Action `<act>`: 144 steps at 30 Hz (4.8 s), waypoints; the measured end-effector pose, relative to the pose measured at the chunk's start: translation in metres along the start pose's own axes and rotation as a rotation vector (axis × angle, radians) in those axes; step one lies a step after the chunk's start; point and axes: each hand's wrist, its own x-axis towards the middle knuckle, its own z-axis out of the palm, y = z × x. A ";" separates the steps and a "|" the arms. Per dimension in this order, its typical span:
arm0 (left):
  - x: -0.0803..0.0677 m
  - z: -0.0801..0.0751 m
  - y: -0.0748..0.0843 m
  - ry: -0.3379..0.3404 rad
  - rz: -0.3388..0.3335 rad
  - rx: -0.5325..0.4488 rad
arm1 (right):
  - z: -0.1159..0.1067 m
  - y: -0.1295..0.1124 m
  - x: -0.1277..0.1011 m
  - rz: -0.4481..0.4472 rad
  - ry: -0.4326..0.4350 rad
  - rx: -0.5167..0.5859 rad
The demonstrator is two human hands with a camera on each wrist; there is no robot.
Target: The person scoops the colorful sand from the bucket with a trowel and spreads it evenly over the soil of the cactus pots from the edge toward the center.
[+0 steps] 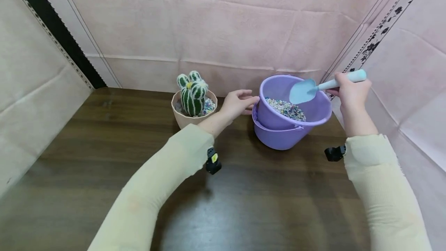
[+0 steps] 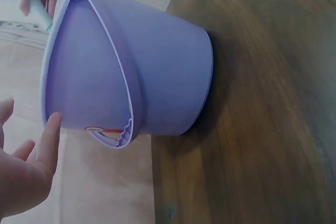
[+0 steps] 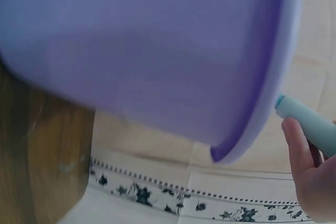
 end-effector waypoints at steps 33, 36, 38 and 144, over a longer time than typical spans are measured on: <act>0.020 0.038 -0.002 0.149 -0.040 -0.114 | 0.008 0.044 0.008 -0.006 -0.375 -0.456; 0.020 0.039 -0.001 0.182 -0.034 -0.106 | 0.009 0.040 0.005 0.059 -0.379 -0.286; 0.020 0.040 -0.001 0.204 -0.033 -0.106 | 0.011 0.039 0.004 0.108 -0.375 -0.170; -0.085 -0.170 -0.032 0.343 -0.209 -0.086 | 0.016 0.015 0.005 0.607 -0.018 0.541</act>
